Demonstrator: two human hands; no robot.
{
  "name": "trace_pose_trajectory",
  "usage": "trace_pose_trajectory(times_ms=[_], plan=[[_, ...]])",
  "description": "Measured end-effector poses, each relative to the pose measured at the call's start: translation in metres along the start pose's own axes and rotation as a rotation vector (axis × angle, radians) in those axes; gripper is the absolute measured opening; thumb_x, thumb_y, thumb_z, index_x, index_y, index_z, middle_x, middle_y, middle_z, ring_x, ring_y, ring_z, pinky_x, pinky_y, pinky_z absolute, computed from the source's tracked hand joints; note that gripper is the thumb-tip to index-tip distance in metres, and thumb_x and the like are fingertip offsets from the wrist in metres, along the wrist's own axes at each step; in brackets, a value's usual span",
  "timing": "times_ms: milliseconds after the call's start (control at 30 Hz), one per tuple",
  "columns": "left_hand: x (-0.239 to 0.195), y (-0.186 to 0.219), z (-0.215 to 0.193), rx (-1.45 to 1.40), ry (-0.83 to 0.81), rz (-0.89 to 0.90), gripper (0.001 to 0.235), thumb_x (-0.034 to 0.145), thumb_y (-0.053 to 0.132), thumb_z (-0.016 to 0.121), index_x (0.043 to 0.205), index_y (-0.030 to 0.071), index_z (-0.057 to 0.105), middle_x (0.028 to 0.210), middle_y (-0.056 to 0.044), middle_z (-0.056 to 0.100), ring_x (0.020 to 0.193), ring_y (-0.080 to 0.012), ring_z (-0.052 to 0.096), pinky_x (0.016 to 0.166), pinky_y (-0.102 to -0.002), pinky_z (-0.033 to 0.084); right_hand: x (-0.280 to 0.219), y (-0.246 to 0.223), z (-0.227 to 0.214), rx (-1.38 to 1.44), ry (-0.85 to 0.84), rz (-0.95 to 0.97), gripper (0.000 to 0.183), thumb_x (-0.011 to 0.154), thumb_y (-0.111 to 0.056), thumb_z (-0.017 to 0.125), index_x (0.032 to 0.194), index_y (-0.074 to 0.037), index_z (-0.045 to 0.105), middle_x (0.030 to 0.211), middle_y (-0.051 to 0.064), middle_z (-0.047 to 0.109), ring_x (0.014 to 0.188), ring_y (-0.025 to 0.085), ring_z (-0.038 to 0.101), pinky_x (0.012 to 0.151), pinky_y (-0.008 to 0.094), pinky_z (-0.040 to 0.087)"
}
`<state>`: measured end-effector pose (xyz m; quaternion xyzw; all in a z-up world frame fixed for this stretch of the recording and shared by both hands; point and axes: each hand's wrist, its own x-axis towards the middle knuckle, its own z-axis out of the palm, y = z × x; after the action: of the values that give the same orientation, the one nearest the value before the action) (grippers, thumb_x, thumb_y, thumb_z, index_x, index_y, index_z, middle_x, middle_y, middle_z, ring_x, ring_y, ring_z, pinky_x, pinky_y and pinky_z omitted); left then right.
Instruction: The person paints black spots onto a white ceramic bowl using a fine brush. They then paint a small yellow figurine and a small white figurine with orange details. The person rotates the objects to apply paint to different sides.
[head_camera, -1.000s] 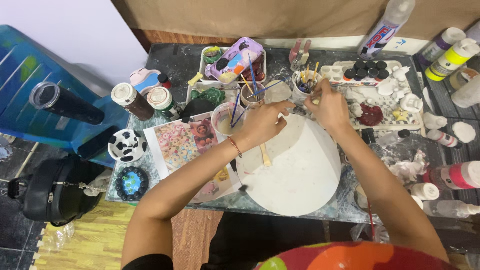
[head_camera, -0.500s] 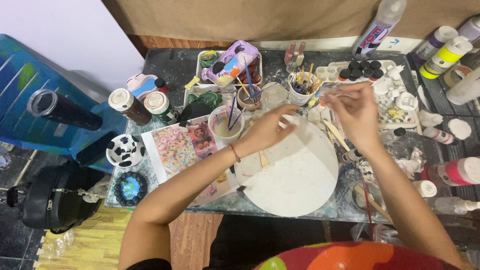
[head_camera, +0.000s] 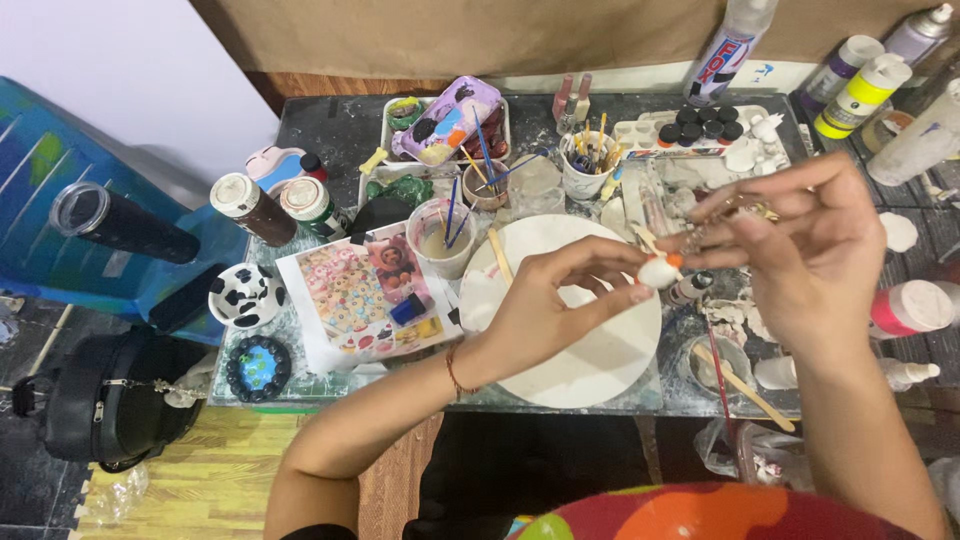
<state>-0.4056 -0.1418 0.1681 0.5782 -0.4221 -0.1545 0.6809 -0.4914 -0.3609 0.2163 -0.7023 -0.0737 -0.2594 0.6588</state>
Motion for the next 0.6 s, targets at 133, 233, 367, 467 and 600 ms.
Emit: trace_pose_trajectory(times_ms=[133, 233, 367, 467, 600], plan=[[-0.01, 0.012, 0.011, -0.045, 0.011, 0.006, 0.032, 0.096, 0.012, 0.079, 0.124, 0.002, 0.066, 0.12, -0.008, 0.074, 0.103, -0.0128, 0.075, 0.091, -0.027, 0.062, -0.013, -0.012, 0.002, 0.088, -0.033, -0.015, 0.015, 0.111, 0.001, 0.055, 0.12, 0.003, 0.043, 0.11, 0.028, 0.067, 0.095, 0.038, 0.075, 0.078, 0.039, 0.068], [-0.015, 0.015, 0.017, -0.089, 0.017, 0.005, 0.035, 0.095, 0.01, 0.08, 0.125, 0.002, 0.063, 0.122, -0.008, 0.074, 0.104, -0.013, 0.074, 0.089, -0.027, 0.061, -0.018, -0.016, 0.0, 0.118, -0.061, -0.023, 0.015, 0.111, 0.001, 0.055, 0.12, 0.003, 0.043, 0.108, 0.027, 0.067, 0.095, 0.039, 0.076, 0.076, 0.038, 0.068], [-0.021, 0.017, 0.026, -0.259, 0.015, 0.015, 0.046, 0.095, 0.008, 0.079, 0.135, 0.004, 0.057, 0.13, -0.008, 0.071, 0.114, -0.0128, 0.07, 0.093, -0.027, 0.059, -0.025, -0.015, -0.004, 0.155, -0.081, -0.039, 0.015, 0.111, 0.0, 0.055, 0.121, 0.003, 0.044, 0.107, 0.027, 0.068, 0.095, 0.037, 0.076, 0.076, 0.037, 0.067], [-0.026, 0.019, 0.031, -0.294, -0.005, 0.024, 0.05, 0.097, 0.006, 0.077, 0.142, 0.004, 0.056, 0.141, -0.008, 0.067, 0.124, -0.0119, 0.066, 0.1, -0.027, 0.059, -0.028, -0.012, -0.003, 0.245, -0.068, -0.034, 0.015, 0.11, -0.001, 0.055, 0.121, 0.003, 0.046, 0.108, 0.026, 0.068, 0.095, 0.035, 0.075, 0.078, 0.04, 0.067], [-0.034, 0.02, 0.042, -0.261, 0.069, 0.053, 0.047, 0.098, 0.001, 0.076, 0.142, 0.002, 0.06, 0.14, -0.01, 0.066, 0.12, -0.0119, 0.066, 0.096, -0.027, 0.061, -0.037, -0.012, 0.005, 0.395, -0.016, -0.015, 0.016, 0.108, -0.002, 0.056, 0.121, 0.003, 0.047, 0.109, 0.023, 0.069, 0.097, 0.032, 0.075, 0.085, 0.046, 0.066]])
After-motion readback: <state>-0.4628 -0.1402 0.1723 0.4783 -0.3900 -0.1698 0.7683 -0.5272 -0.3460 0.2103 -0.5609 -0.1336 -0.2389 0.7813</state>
